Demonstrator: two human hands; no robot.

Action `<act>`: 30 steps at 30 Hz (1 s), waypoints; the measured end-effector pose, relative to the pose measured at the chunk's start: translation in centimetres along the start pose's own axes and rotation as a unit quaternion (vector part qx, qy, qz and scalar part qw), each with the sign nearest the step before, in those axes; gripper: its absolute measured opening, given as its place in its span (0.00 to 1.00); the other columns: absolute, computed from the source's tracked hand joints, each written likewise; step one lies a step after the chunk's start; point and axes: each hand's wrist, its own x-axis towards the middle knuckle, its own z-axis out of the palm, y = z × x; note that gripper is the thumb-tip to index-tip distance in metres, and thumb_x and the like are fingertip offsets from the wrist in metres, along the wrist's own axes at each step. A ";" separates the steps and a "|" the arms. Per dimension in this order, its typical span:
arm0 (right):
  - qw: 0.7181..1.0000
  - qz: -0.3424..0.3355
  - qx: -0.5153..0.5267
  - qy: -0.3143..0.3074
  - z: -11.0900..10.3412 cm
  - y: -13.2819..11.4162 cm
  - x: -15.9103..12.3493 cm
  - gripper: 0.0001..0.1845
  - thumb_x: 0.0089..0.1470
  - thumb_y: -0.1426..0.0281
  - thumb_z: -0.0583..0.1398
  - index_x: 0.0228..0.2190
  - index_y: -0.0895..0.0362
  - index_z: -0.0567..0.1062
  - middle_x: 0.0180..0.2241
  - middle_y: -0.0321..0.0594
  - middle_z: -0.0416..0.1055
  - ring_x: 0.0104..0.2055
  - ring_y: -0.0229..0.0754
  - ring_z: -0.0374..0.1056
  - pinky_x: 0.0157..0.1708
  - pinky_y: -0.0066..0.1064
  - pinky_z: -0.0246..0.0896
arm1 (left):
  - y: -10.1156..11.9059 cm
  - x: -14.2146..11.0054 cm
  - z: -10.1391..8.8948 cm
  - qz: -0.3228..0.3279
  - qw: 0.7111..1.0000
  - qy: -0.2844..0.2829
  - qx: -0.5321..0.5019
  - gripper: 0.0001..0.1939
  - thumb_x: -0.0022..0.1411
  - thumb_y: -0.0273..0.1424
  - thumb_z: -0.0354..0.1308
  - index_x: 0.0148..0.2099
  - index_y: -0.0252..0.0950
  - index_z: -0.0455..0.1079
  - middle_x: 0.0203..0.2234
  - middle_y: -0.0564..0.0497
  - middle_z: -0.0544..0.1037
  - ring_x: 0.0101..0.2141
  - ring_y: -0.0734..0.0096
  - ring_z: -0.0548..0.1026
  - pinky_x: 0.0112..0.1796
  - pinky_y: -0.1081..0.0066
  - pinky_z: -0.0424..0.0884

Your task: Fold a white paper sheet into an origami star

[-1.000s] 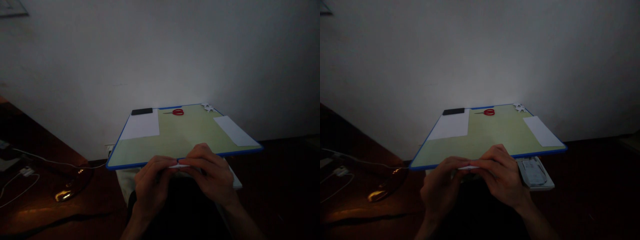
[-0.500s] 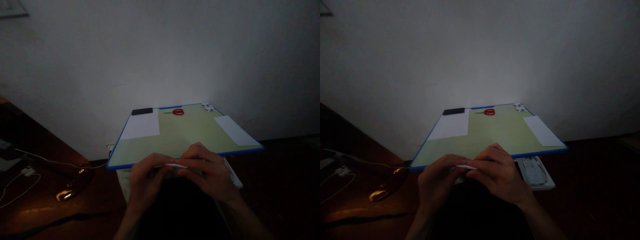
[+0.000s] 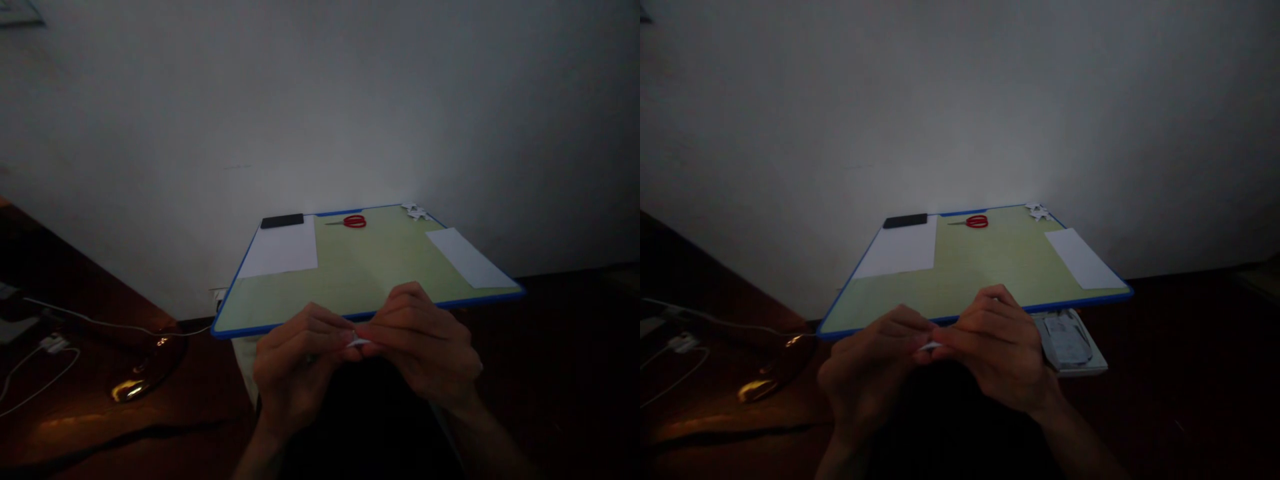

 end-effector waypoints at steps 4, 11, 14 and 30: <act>1.000 0.013 0.001 -0.003 0.1 0.7 -0.2 0.17 0.64 0.75 0.68 0.53 0.49 0.82 0.34 0.34 0.82 0.33 0.40 0.75 0.36 0.41 0.66 | -0.3 0.1 -0.5 -0.044 0.999 -0.011 0.021 0.09 0.64 0.24 0.71 0.46 0.40 0.83 0.35 0.50 0.86 0.36 0.64 0.84 0.37 0.63 0.82; 0.995 0.098 0.030 0.007 0.6 1.4 -1.6 0.14 0.65 0.71 0.67 0.51 0.46 0.83 0.35 0.36 0.77 0.37 0.43 0.71 0.37 0.41 0.67 | -1.2 -0.8 -0.9 -0.060 0.998 0.000 0.031 0.11 0.65 0.21 0.70 0.47 0.41 0.82 0.37 0.51 0.85 0.37 0.66 0.83 0.39 0.65 0.79; 0.995 0.099 0.026 -0.018 0.6 1.2 -1.6 0.13 0.67 0.68 0.66 0.52 0.48 0.82 0.37 0.37 0.78 0.39 0.43 0.72 0.38 0.41 0.69 | -1.3 -1.0 -0.8 -0.076 0.996 0.026 0.039 0.09 0.66 0.20 0.68 0.43 0.40 0.81 0.34 0.53 0.84 0.35 0.69 0.81 0.38 0.68 0.77; 0.982 0.181 0.041 0.021 2.6 3.5 -2.4 0.10 0.62 0.69 0.70 0.45 0.48 0.87 0.28 0.34 0.81 0.29 0.38 0.74 0.30 0.33 0.72 | -4.3 -1.8 -0.4 -0.163 0.976 0.064 0.130 0.06 0.66 0.34 0.70 0.37 0.38 0.80 0.29 0.53 0.83 0.29 0.71 0.79 0.32 0.73 0.73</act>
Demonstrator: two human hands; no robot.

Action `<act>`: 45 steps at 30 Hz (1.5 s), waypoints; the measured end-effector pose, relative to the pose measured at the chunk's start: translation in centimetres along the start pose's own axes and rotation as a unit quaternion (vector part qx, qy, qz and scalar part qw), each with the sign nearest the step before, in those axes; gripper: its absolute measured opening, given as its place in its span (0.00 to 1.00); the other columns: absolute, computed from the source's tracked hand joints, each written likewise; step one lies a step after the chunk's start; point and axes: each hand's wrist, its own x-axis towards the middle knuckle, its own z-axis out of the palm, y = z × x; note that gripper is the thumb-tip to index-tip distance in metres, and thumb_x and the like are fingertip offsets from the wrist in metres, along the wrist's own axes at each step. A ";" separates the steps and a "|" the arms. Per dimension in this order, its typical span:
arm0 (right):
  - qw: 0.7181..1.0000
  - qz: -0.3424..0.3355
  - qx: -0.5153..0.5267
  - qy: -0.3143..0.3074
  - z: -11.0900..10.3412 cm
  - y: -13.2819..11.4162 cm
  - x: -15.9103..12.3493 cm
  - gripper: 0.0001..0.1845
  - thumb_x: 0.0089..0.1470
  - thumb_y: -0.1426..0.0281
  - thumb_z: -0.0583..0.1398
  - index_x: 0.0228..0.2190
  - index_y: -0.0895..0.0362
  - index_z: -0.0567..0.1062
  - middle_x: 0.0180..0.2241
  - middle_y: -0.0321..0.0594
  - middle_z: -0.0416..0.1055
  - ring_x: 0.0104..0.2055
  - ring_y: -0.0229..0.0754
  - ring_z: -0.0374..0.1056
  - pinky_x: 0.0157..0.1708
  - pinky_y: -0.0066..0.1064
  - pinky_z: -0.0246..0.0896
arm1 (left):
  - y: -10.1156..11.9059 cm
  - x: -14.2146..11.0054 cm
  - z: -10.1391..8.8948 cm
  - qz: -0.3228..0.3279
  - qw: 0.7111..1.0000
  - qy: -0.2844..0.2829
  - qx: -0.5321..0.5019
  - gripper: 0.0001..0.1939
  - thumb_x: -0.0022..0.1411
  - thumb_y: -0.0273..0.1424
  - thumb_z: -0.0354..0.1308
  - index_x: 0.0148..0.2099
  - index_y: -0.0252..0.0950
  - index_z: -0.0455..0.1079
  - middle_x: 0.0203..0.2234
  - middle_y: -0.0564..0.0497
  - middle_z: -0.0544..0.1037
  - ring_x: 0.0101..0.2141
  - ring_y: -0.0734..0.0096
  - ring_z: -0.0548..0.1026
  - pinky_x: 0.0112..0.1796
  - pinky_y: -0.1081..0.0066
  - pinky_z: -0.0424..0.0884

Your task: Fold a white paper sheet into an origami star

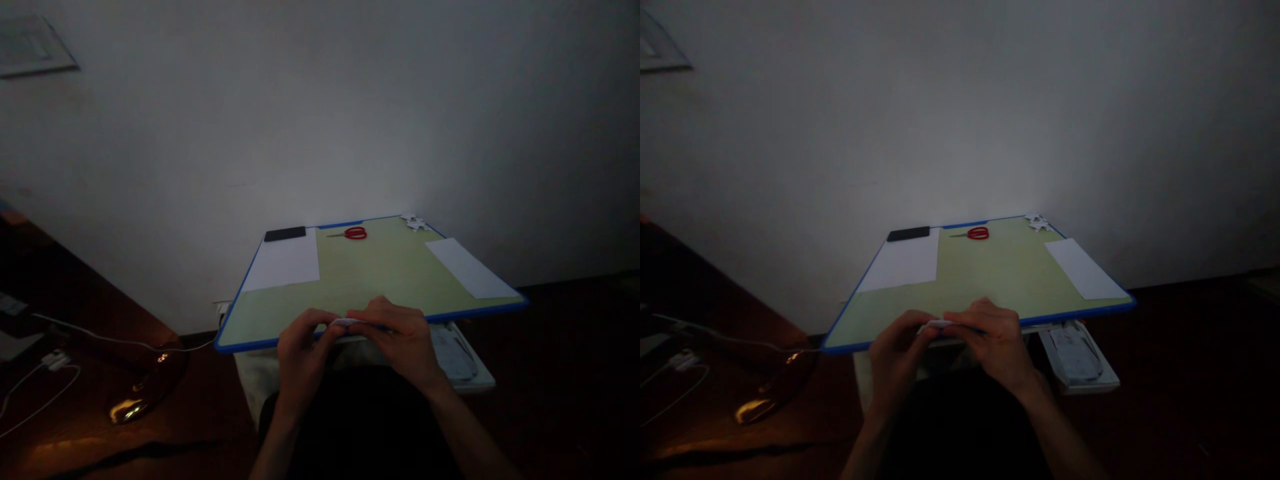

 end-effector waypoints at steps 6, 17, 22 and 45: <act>0.995 0.081 0.049 -0.039 -0.1 0.3 0.3 0.10 0.63 0.65 0.69 0.46 0.47 0.87 0.37 0.39 0.85 0.37 0.42 0.80 0.38 0.34 0.78 | -0.5 -0.1 0.2 -0.039 0.999 0.021 0.015 0.07 0.65 0.34 0.70 0.34 0.38 0.81 0.26 0.53 0.83 0.29 0.69 0.80 0.31 0.73 0.73; 0.996 -0.060 -0.069 -0.009 -0.3 2.0 0.8 0.14 0.66 0.71 0.66 0.49 0.44 0.84 0.38 0.38 0.80 0.41 0.43 0.74 0.41 0.39 0.73 | -1.6 1.4 0.3 0.106 0.989 -0.004 0.105 0.05 0.68 0.30 0.67 0.46 0.40 0.82 0.39 0.48 0.86 0.41 0.63 0.83 0.44 0.63 0.79; 0.997 -0.028 -0.067 -0.016 0.2 2.1 0.4 0.13 0.65 0.70 0.67 0.49 0.47 0.84 0.38 0.39 0.80 0.41 0.44 0.76 0.41 0.39 0.76 | -1.7 1.4 -0.1 0.095 0.990 -0.014 0.103 0.04 0.69 0.33 0.66 0.43 0.39 0.82 0.37 0.48 0.86 0.38 0.64 0.83 0.43 0.65 0.80; 0.968 0.026 -0.207 -0.139 -0.4 5.0 0.2 0.08 0.68 0.67 0.64 0.46 0.54 0.83 0.44 0.44 0.84 0.47 0.48 0.80 0.50 0.45 0.75 | -4.5 2.5 -0.3 0.097 0.950 -0.155 0.254 0.09 0.71 0.32 0.64 0.51 0.37 0.79 0.39 0.45 0.84 0.40 0.59 0.81 0.43 0.61 0.79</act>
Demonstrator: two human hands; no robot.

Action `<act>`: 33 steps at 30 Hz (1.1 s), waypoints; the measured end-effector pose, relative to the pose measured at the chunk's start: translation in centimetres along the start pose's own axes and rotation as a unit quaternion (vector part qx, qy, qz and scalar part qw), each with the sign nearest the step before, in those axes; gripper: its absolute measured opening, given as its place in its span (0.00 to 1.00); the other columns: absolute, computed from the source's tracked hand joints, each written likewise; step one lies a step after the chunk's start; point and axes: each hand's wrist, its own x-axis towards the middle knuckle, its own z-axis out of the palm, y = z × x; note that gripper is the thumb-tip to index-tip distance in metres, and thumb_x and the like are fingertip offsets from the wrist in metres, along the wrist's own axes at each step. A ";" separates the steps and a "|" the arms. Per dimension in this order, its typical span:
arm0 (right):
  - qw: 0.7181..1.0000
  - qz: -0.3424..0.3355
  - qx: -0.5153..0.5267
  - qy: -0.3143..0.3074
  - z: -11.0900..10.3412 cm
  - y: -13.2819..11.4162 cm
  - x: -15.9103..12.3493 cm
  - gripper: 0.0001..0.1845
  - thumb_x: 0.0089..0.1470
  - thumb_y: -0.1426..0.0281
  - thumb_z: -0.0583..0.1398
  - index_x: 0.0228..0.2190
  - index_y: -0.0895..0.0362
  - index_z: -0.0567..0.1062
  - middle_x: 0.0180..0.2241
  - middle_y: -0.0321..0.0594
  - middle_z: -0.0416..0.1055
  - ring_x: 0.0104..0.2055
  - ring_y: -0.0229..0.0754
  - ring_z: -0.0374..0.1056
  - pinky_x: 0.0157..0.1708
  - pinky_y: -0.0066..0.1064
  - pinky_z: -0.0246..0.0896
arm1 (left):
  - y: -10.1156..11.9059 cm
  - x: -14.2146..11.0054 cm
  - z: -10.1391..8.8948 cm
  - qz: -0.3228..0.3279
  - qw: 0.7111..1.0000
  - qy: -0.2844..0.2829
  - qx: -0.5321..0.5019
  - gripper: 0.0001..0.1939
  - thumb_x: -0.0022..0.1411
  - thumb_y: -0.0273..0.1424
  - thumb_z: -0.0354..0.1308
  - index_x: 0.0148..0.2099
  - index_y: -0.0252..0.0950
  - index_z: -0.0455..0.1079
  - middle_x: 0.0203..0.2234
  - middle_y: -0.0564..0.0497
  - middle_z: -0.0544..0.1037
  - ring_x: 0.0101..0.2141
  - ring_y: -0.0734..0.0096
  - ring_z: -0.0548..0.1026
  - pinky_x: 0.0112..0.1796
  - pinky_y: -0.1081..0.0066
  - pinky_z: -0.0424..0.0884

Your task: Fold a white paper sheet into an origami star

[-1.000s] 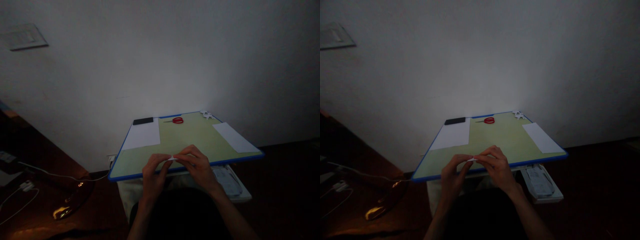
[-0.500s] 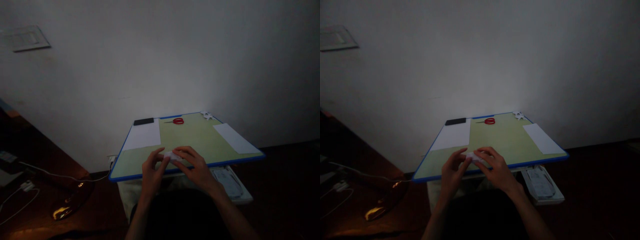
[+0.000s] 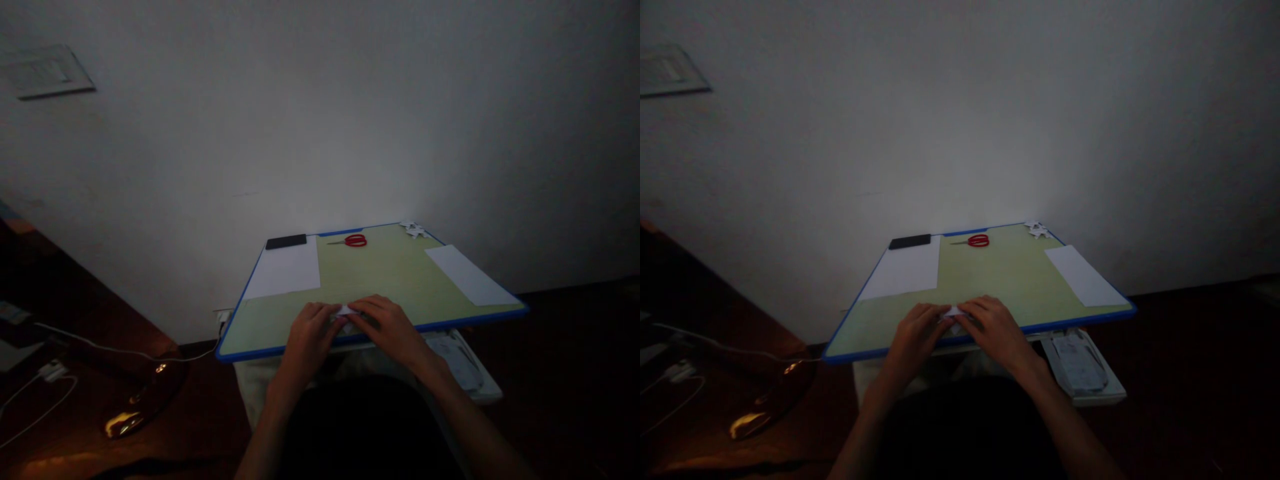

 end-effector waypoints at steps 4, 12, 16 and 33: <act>0.999 0.003 -0.022 -0.033 -0.1 0.1 0.3 0.08 0.69 0.67 0.63 0.44 0.54 0.83 0.42 0.43 0.84 0.45 0.48 0.78 0.50 0.45 0.73 | -0.4 0.0 -0.4 -0.002 0.998 -0.055 0.021 0.11 0.70 0.32 0.66 0.52 0.37 0.79 0.42 0.45 0.85 0.43 0.58 0.81 0.46 0.59 0.78; 0.999 -0.010 0.008 -0.051 -0.1 0.4 0.2 0.09 0.70 0.69 0.61 0.46 0.55 0.82 0.43 0.44 0.81 0.46 0.47 0.77 0.49 0.42 0.74 | -0.1 0.0 -1.6 -0.044 0.994 -0.099 -0.011 0.10 0.73 0.30 0.62 0.53 0.36 0.79 0.44 0.45 0.85 0.46 0.58 0.80 0.50 0.59 0.77; 0.998 -0.017 0.032 -0.059 -0.4 0.6 -0.1 0.09 0.68 0.68 0.64 0.48 0.54 0.82 0.45 0.44 0.82 0.47 0.48 0.78 0.50 0.42 0.75 | -0.2 0.1 -1.6 -0.040 0.994 -0.102 -0.018 0.10 0.74 0.30 0.61 0.53 0.35 0.80 0.43 0.44 0.84 0.47 0.58 0.79 0.51 0.58 0.76; 0.993 -0.065 -0.027 -0.091 -0.8 0.6 0.5 0.08 0.67 0.74 0.63 0.46 0.58 0.81 0.42 0.47 0.81 0.45 0.50 0.77 0.48 0.44 0.75 | -1.3 0.7 -1.6 0.018 0.990 -0.136 0.033 0.12 0.77 0.30 0.55 0.41 0.34 0.78 0.35 0.46 0.80 0.39 0.61 0.78 0.43 0.63 0.75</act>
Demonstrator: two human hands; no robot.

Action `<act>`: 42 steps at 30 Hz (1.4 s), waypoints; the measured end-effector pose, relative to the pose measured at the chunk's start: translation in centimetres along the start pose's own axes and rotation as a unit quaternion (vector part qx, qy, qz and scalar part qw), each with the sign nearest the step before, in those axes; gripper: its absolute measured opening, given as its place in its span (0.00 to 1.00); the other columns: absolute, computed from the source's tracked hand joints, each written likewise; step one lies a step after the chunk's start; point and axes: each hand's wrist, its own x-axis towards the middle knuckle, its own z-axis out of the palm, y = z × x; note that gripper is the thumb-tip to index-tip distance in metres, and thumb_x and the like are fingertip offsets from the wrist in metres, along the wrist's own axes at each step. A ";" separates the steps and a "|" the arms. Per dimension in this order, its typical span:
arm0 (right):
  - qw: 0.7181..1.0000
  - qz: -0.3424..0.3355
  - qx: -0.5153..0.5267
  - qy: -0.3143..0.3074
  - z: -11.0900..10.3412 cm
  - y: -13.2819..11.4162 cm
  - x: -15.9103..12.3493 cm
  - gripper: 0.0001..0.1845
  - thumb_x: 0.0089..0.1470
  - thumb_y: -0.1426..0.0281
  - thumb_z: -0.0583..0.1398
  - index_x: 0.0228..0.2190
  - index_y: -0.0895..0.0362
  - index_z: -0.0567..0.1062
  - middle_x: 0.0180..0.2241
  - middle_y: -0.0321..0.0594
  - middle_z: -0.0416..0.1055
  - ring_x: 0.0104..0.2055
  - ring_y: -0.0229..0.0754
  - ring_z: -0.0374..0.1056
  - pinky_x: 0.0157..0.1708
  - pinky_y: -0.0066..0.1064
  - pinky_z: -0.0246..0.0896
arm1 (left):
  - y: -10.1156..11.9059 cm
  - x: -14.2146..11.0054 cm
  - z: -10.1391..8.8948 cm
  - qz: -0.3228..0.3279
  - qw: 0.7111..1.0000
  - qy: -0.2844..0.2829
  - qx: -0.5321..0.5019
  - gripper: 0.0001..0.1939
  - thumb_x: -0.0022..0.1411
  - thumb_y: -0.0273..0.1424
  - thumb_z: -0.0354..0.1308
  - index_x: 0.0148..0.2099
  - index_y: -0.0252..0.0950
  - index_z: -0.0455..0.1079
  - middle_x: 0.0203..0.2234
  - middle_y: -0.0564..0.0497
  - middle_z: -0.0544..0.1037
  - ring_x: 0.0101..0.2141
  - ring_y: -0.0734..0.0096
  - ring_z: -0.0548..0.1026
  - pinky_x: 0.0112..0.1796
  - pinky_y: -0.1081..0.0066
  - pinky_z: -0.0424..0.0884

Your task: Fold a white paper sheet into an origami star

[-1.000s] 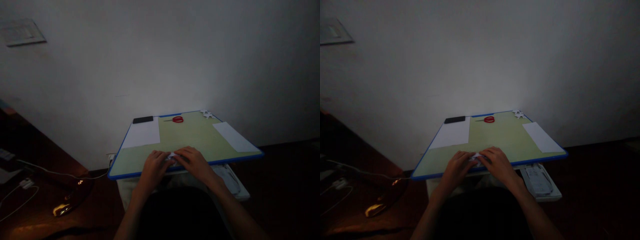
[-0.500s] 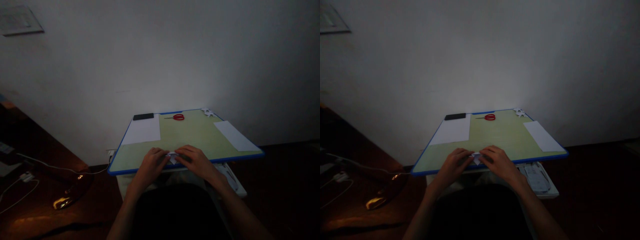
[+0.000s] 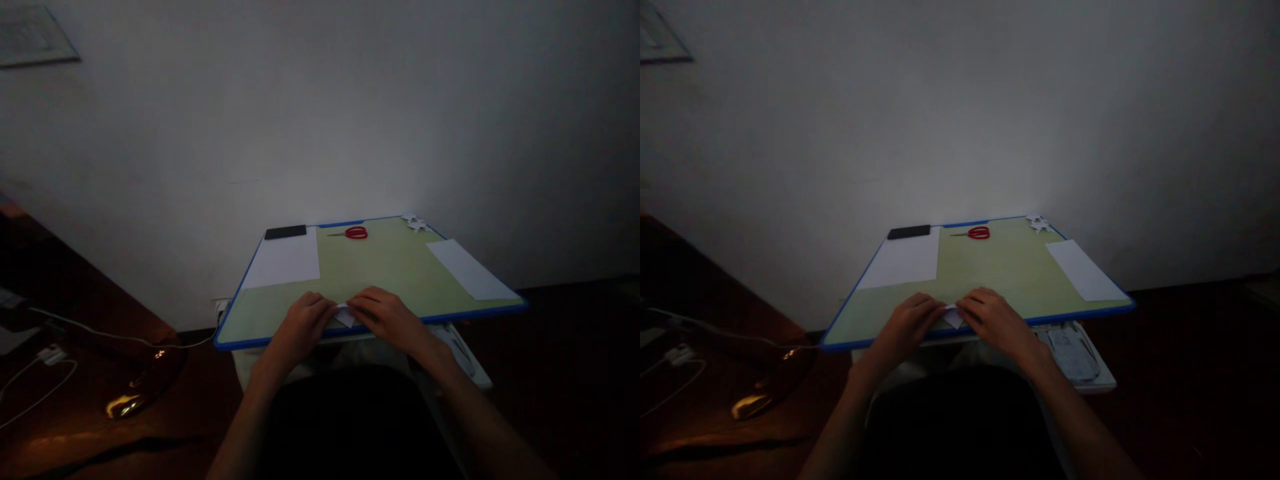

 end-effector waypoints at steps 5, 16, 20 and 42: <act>1.000 -0.010 -0.021 -0.010 -0.1 0.2 0.3 0.08 0.69 0.73 0.61 0.42 0.57 0.82 0.40 0.47 0.80 0.43 0.49 0.76 0.46 0.43 0.74 | 0.0 0.1 -1.1 0.011 0.999 -0.032 0.009 0.12 0.78 0.31 0.54 0.45 0.35 0.79 0.36 0.46 0.82 0.39 0.62 0.80 0.43 0.64 0.75; 0.998 -0.017 -0.059 -0.001 0.3 0.0 0.0 0.09 0.70 0.70 0.60 0.44 0.56 0.82 0.40 0.46 0.78 0.43 0.49 0.73 0.44 0.42 0.71 | 0.6 0.3 -1.4 0.056 0.991 -0.057 0.104 0.13 0.76 0.24 0.51 0.54 0.35 0.76 0.44 0.42 0.79 0.43 0.60 0.77 0.45 0.61 0.78; 0.996 -0.022 -0.084 -0.005 0.1 -0.2 0.1 0.08 0.69 0.71 0.62 0.44 0.55 0.82 0.39 0.45 0.77 0.42 0.49 0.72 0.43 0.41 0.70 | 0.4 0.3 -0.9 0.082 0.988 -0.043 0.120 0.13 0.75 0.23 0.53 0.55 0.36 0.76 0.46 0.42 0.79 0.43 0.59 0.76 0.44 0.61 0.77; 0.982 0.137 0.079 -0.099 -0.8 0.1 2.4 0.04 0.63 0.75 0.65 0.37 0.57 0.83 0.38 0.42 0.78 0.40 0.43 0.73 0.43 0.34 0.64 | 1.3 1.7 0.6 -0.094 0.995 -0.021 -0.001 0.11 0.70 0.24 0.56 0.41 0.36 0.80 0.37 0.47 0.79 0.34 0.63 0.77 0.37 0.66 0.69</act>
